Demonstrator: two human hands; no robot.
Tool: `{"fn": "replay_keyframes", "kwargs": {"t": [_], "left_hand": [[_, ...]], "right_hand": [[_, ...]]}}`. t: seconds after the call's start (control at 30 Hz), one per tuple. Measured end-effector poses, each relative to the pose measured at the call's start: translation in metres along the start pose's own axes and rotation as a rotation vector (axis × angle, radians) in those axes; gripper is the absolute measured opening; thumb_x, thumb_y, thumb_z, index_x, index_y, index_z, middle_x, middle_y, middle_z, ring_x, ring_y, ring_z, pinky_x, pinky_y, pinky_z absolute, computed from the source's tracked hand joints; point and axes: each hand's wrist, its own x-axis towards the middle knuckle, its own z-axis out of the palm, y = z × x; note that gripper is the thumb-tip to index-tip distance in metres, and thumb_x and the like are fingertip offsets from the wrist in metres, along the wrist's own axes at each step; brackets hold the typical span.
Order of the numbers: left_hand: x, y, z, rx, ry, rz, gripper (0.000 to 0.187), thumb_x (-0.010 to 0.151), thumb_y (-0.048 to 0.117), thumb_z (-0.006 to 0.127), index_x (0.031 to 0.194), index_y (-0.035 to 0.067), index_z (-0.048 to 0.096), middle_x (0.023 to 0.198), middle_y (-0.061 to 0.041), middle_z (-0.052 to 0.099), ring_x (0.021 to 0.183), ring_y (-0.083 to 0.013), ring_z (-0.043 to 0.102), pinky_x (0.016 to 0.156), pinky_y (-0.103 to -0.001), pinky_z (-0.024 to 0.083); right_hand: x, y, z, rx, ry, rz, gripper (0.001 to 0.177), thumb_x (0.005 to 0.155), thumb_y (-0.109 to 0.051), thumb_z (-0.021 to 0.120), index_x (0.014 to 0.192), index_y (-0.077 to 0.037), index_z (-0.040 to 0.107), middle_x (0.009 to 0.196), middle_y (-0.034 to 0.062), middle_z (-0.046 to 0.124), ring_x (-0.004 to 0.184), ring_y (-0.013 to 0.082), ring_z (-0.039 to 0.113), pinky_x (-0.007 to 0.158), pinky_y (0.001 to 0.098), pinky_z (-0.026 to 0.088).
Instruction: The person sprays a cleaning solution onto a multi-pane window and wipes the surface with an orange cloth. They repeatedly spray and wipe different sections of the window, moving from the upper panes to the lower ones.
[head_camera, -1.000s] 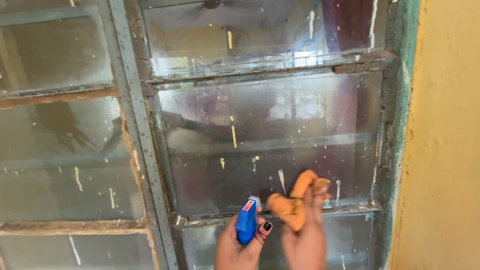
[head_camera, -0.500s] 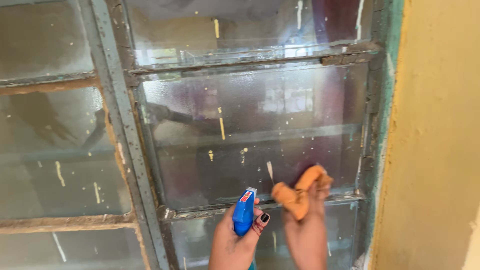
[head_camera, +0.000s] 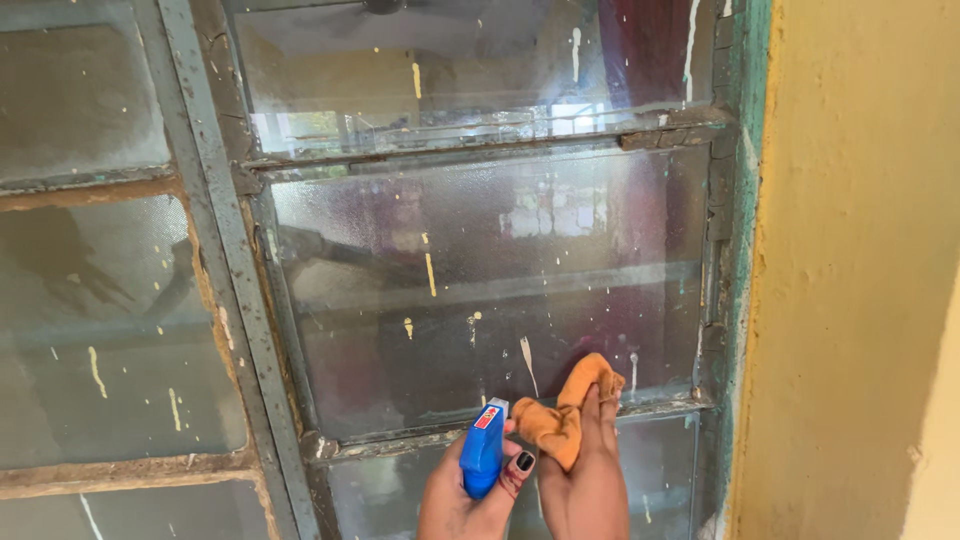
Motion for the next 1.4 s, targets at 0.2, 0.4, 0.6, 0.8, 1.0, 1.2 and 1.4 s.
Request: {"fn": "replay_keyframes", "kwargs": {"t": [0.2,0.4,0.6,0.8,1.0,1.2,1.4], "left_hand": [[0.014,-0.03,-0.018,-0.672,0.032,-0.186,0.043,0.083,-0.017,0.066,0.124,-0.005,0.064,0.107,-0.022,0.069,0.083,-0.0235,0.067,0.073,-0.041,0.061],[0.01,-0.034,-0.043,-0.631,-0.03,-0.064,0.044,0.086,-0.019,0.067,0.128,-0.008,0.062,0.102,-0.023,0.066,0.086,-0.023,0.066,0.076,-0.039,0.06],[0.002,-0.005,-0.079,-0.365,0.189,-0.068,0.055,0.075,-0.013,0.074,0.128,0.0,0.065,0.111,-0.011,0.074,0.086,-0.0162,0.069,0.076,-0.036,0.063],[-0.009,0.032,-0.102,0.079,0.225,-0.145,0.048,0.08,0.002,0.085,0.126,0.005,0.071,0.096,-0.009,0.075,0.088,-0.0106,0.07,0.082,-0.026,0.058],[-0.018,0.044,-0.129,0.216,0.228,-0.076,0.042,0.082,0.009,0.083,0.122,0.005,0.071,0.093,-0.007,0.076,0.087,-0.01,0.07,0.083,-0.024,0.055],[-0.028,0.06,-0.136,0.03,0.223,-0.077,0.042,0.082,0.013,0.08,0.121,0.002,0.07,0.091,-0.003,0.071,0.087,-0.0094,0.068,0.081,-0.025,0.057],[-0.035,0.086,-0.133,0.237,0.265,-0.105,0.04,0.082,0.021,0.083,0.116,0.004,0.073,0.09,-0.002,0.074,0.084,-0.0081,0.066,0.078,-0.024,0.055]], "right_hand": [[0.017,0.015,-0.012,-0.02,0.122,-0.009,0.085,0.078,-0.009,0.071,0.153,0.006,0.032,0.157,0.0358,0.03,0.152,0.0446,0.029,0.118,0.0416,0.03],[-0.018,-0.011,0.032,0.013,-0.085,-0.128,0.098,0.066,-0.004,0.069,0.154,0.006,0.027,0.16,0.0399,0.017,0.153,0.0486,0.016,0.116,0.048,0.024],[-0.021,-0.019,0.04,-0.08,-0.016,-0.125,0.09,0.068,0.001,0.065,0.152,0.004,0.032,0.161,0.0404,0.017,0.152,0.0495,0.017,0.121,0.0524,0.017],[-0.038,-0.044,0.056,-0.041,-0.042,-0.084,0.097,0.064,-0.001,0.067,0.154,0.004,0.03,0.159,0.0388,0.016,0.15,0.0501,0.019,0.121,0.0529,0.017],[-0.064,-0.085,0.077,-0.015,-0.182,-0.149,0.101,0.059,0.003,0.066,0.152,0.004,0.03,0.162,0.0351,0.017,0.15,0.0485,0.021,0.118,0.0535,0.017],[-0.055,-0.096,0.057,-0.051,-0.045,-0.037,0.095,0.064,0.007,0.061,0.154,0.006,0.027,0.162,0.0346,0.014,0.151,0.0469,0.018,0.122,0.0527,0.016],[-0.075,-0.128,0.077,-0.017,-0.275,-0.073,0.102,0.061,0.006,0.065,0.156,0.0,0.03,0.169,0.0297,0.01,0.154,0.0461,0.012,0.12,0.051,0.013]]}}
